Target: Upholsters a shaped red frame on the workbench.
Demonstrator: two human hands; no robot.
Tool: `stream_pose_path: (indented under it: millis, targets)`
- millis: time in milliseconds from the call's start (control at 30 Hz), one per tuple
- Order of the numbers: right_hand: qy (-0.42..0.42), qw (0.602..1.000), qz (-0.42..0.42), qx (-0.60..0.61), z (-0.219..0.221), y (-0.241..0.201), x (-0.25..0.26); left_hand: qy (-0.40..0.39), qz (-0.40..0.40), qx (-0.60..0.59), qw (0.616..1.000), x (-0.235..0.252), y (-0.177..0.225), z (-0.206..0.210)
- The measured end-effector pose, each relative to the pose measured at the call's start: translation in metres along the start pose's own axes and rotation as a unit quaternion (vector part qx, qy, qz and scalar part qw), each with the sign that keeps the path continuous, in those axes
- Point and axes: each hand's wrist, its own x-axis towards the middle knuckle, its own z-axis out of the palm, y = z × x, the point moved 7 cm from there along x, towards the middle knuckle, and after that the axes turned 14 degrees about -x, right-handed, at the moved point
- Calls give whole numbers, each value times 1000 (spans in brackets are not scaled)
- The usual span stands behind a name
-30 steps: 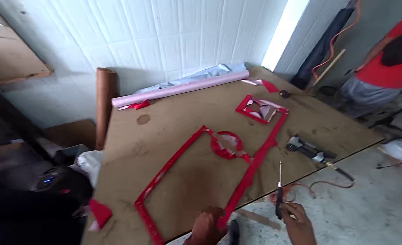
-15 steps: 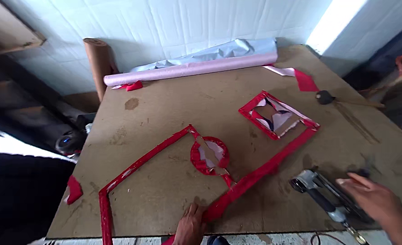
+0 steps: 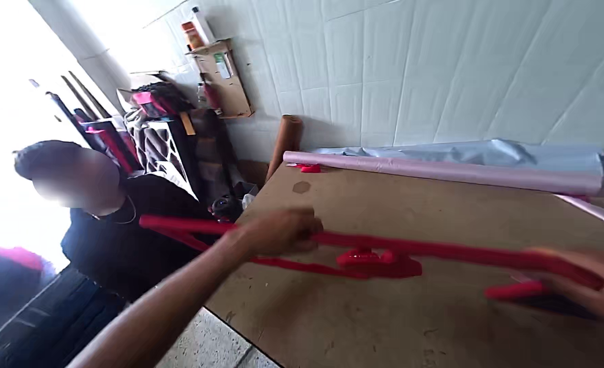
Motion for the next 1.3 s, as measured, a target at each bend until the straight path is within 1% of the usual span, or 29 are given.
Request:
stream_pose_path:
  millis: [33,67,100,133,167,267,300,333,367,400,433,467,500,533,567,633,667,700,733,800,900,1000,1067,1167,1233,1300]
  targets:
    - [8,1000,9,11,-15,-4,22,10,22,15,1000,11,-9,-25]
    - [22,1000,7,6,-14,7,41,14,39,18,999,26,-21,-46]
    - [36,999,1,-7,-4,22,61,9,46,11,999,42,-38,-59]
    - [31,999,5,4,12,34,83,2,44,-4,999,58,-58,-67]
    - [15,1000,11,24,30,44,102,-15,34,-23,999,77,-80,-69]
    - [-73,994,42,76,101,53,145,-69,5,-102,992,129,-157,-46]
    - [-96,991,50,78,127,55,156,-74,-2,-104,992,145,-184,-34]
    - [-108,990,59,71,154,58,164,-60,-15,-86,994,161,-211,-22]
    - [-107,990,71,54,183,62,167,-27,-40,-62,997,176,-240,-8]
    - [-102,991,82,30,211,64,166,33,-74,-50,995,187,-265,10]
    - [-94,992,85,11,236,59,165,119,-121,-51,984,190,-286,29]
    - [-88,993,80,9,260,45,163,209,-162,-73,962,186,-299,52]
    - [-97,992,82,17,285,26,161,274,-196,-104,936,178,-302,80]
    - [-124,987,92,32,312,4,158,307,-220,-146,914,170,-297,117]
    - [-162,978,118,62,340,-17,152,313,-236,-187,901,165,-288,166]
    - [-210,949,193,135,398,-56,128,272,-290,-242,885,153,-265,272]
    - [-219,935,233,156,418,-71,117,257,-320,-253,876,149,-255,311]
    - [-210,925,275,159,426,-79,109,251,-336,-255,871,151,-244,337]
    - [-193,919,308,152,429,-80,108,252,-342,-247,871,159,-239,351]
    - [-187,910,338,152,435,-84,102,260,-352,-227,870,158,-241,359]
    - [-238,893,336,181,435,-89,90,245,-357,-216,875,143,-254,357]
    - [-304,901,277,136,432,-89,111,250,-359,-212,874,132,-255,363]
    - [-325,913,232,87,434,-86,143,260,-364,-211,869,138,-250,361]
    - [-395,906,153,17,457,-88,197,268,-384,-222,855,147,-253,357]
    - [-417,902,94,-56,466,-97,217,275,-391,-209,853,149,-254,359]
    - [-421,897,53,-122,466,-107,230,280,-398,-188,853,154,-256,363]
